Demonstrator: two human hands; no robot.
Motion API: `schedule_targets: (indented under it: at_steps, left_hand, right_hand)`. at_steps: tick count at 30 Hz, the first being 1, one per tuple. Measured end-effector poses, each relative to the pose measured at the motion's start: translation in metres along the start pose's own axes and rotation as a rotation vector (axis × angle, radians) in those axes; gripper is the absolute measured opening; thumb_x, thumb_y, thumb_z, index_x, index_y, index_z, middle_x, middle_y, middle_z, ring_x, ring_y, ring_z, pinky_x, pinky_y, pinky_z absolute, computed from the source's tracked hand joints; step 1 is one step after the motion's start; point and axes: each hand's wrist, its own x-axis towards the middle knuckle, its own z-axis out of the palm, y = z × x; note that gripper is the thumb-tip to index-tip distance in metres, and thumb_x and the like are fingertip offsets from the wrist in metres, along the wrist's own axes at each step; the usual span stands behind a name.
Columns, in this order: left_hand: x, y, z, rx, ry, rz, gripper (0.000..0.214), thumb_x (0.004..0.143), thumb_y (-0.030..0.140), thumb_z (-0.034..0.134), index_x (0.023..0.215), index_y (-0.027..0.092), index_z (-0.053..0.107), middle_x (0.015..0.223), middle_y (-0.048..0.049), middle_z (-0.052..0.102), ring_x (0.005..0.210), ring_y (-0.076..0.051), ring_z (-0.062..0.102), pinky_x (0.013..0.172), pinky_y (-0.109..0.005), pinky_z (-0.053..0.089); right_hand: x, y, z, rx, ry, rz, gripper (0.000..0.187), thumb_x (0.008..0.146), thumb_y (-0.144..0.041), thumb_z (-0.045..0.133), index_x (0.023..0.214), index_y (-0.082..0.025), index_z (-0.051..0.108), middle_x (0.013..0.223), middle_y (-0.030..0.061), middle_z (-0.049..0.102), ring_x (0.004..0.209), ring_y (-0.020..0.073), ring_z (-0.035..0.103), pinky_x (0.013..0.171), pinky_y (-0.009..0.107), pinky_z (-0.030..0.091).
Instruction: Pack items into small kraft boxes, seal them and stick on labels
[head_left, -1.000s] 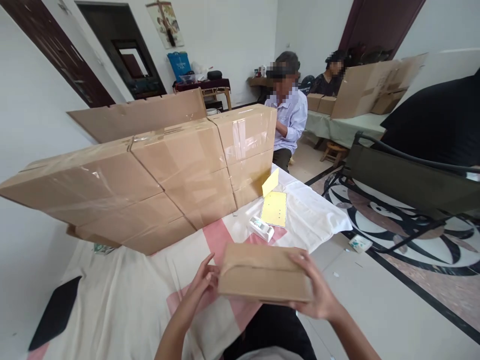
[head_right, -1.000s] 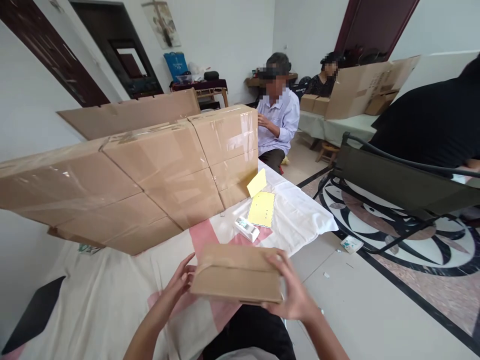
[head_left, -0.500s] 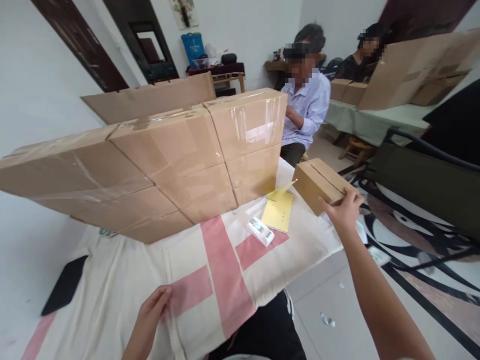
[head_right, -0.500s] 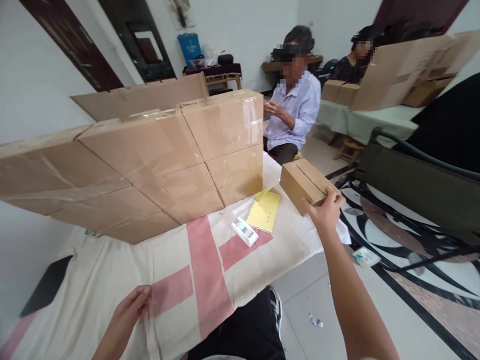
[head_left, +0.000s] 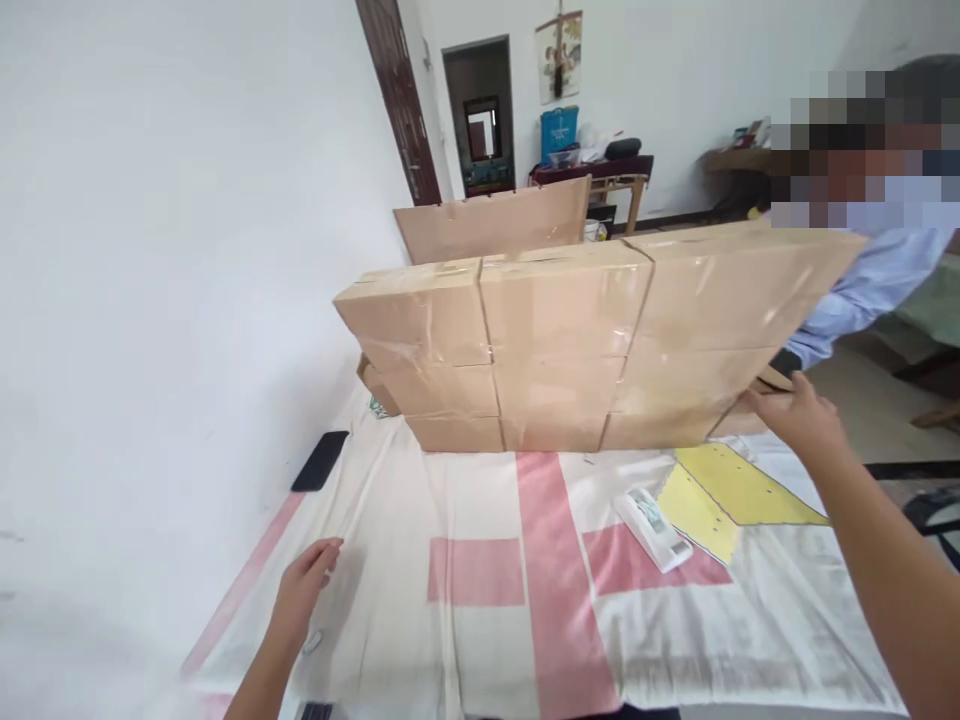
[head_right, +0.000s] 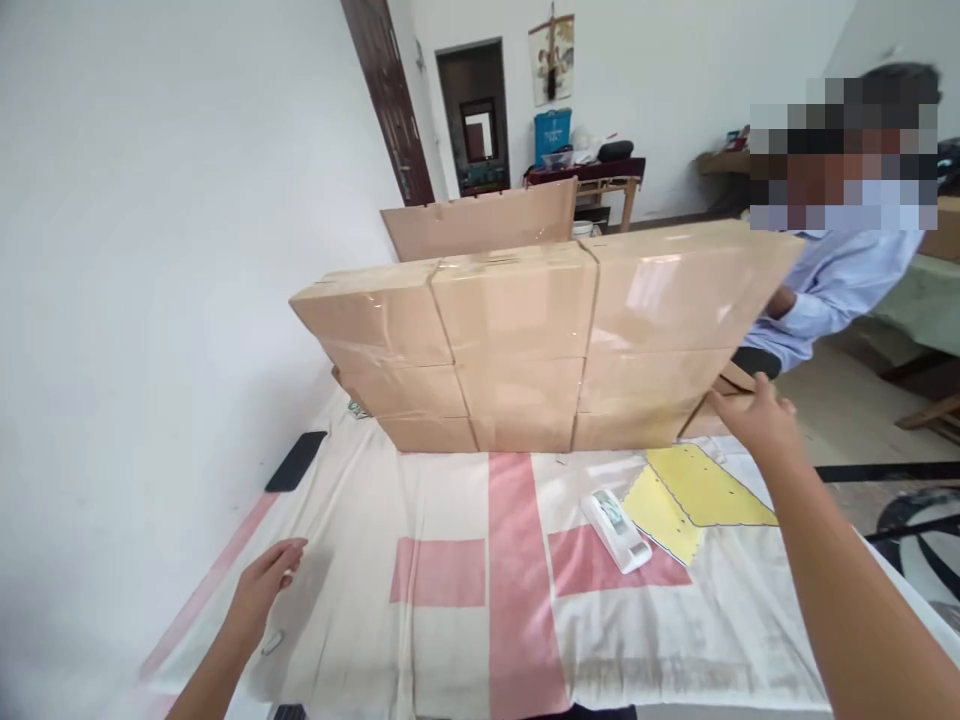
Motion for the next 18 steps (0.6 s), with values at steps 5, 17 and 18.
schedule_targets:
  at_steps: [5,17,18]
  left_hand:
    - [0.119,0.026,0.018,-0.100,0.045,0.091,0.061,0.070,0.071,0.074,0.100,0.018,0.070,0.085,-0.0039,0.066,0.081,-0.021,0.061,0.070,-0.033,0.051]
    - [0.269,0.058,0.127,0.074,0.141,0.113,0.049,0.095,0.045,0.064,0.137,0.020,0.058,0.159,-0.0120,0.043,0.152,-0.036,0.029,0.124,-0.066,0.017]
    - [0.270,0.053,0.131,0.100,0.141,0.129,0.048,0.096,0.045,0.062,0.136,0.019,0.059,0.159,-0.0122,0.044,0.153,-0.035,0.027,0.125,-0.066,0.015]
  right_hand:
    - [-0.085,-0.145,0.018,0.087,0.274,-0.170,0.054,0.089,-0.050,0.058,0.137,-0.025,0.051,0.135,0.0237,0.050,0.117,0.0435,0.059,0.088,0.062,0.053]
    - [-0.221,-0.578,0.272,0.046,-0.827,-0.580,0.080,0.093,-0.035,0.053,0.165,-0.018,0.021,0.173,0.0172,0.016,0.115,0.0311,0.069,0.091,0.042,0.058]
    - [-0.215,-0.591,0.295,0.006,-0.850,-0.459,0.084,0.093,-0.036,0.054,0.166,-0.018,0.018,0.173,0.0169,0.016,0.123,0.0315,0.065,0.095,0.041,0.057]
